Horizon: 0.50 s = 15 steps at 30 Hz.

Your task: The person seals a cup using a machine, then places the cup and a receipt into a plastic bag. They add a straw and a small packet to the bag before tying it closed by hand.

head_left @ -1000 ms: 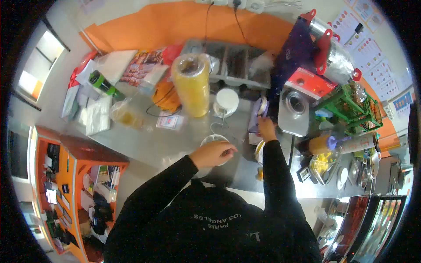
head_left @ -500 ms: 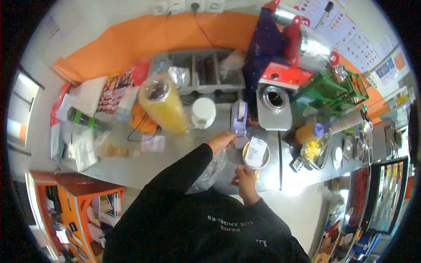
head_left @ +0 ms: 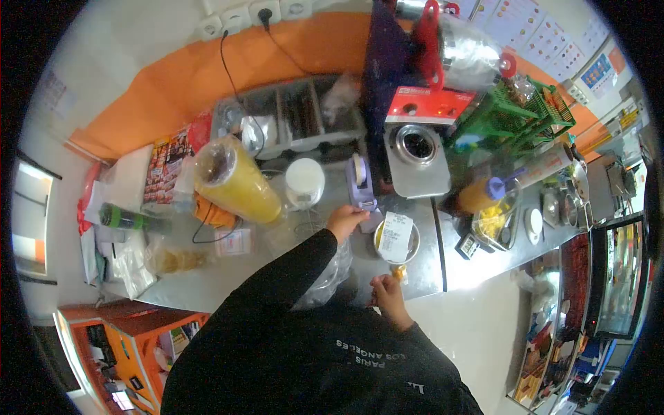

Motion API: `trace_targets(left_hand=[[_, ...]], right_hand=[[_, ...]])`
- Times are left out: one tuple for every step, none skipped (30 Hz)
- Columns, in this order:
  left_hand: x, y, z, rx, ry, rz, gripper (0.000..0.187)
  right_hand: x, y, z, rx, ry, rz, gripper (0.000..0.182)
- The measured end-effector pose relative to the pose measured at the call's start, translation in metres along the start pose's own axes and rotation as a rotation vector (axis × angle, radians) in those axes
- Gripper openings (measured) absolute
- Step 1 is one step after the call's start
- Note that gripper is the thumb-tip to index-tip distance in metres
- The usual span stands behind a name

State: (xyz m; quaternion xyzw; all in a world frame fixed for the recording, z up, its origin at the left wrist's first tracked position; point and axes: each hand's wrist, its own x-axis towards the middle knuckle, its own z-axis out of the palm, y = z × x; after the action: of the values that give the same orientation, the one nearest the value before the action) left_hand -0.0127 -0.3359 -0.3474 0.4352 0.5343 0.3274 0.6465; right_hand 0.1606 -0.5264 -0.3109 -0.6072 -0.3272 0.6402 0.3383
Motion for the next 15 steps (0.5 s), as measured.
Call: trace_targets(left_hand=[[0.002,0.002,0.0,0.141,0.037,0.027,0.034],[0.004,0.005,-0.001,0.282,0.077,0.053,0.034],[0.006,0.006,-0.003,0.425,0.118,0.075,0.033],[0.01,0.005,-0.006,0.447,0.097,0.087,0.033],[0.015,0.003,-0.009,0.468,0.077,0.097,0.033],[0.014,0.004,-0.012,0.486,0.059,0.109,0.032],[0.013,0.005,-0.016,0.531,0.059,0.107,0.031],[0.009,0.005,-0.018,0.573,0.06,0.104,0.029],[0.005,0.008,-0.021,0.616,0.059,0.102,0.028],[0.001,0.011,-0.027,0.526,0.055,0.129,0.028],[-0.004,0.013,-0.035,0.437,0.045,0.155,0.027],[-0.014,0.015,-0.043,0.346,0.033,0.174,0.027],[-0.029,0.022,-0.057,0.312,0.026,0.174,0.028],[-0.048,0.036,-0.076,0.282,0.018,0.177,0.028],[-0.082,0.055,-0.09,0.175,0.062,0.155,0.029]], right_hand=[[0.004,0.004,0.0,-0.023,-0.011,-0.002,0.026],[0.006,0.006,0.0,-0.046,-0.026,-0.004,0.025],[0.007,0.005,0.001,-0.063,-0.036,0.0,0.025],[0.01,0.004,0.003,-0.079,-0.049,0.003,0.025],[0.01,0.004,0.006,-0.097,-0.063,0.007,0.025],[0.009,0.004,0.009,-0.059,-0.076,-0.002,0.026],[0.009,0.003,0.011,-0.023,-0.088,-0.014,0.029],[0.008,0.003,0.012,0.011,-0.1,-0.024,0.031],[0.006,-0.002,0.015,0.026,-0.108,-0.012,0.03],[0.003,-0.007,0.017,0.046,-0.113,0.0,0.029],[-0.002,-0.012,0.02,0.069,-0.114,0.014,0.028],[-0.011,-0.02,0.024,0.047,-0.143,-0.003,0.026],[-0.02,-0.032,0.027,0.026,-0.171,-0.02,0.024],[-0.028,-0.044,0.032,0.007,-0.198,-0.042,0.022],[-0.039,-0.053,0.038,-0.059,-0.239,-0.06,0.021]])
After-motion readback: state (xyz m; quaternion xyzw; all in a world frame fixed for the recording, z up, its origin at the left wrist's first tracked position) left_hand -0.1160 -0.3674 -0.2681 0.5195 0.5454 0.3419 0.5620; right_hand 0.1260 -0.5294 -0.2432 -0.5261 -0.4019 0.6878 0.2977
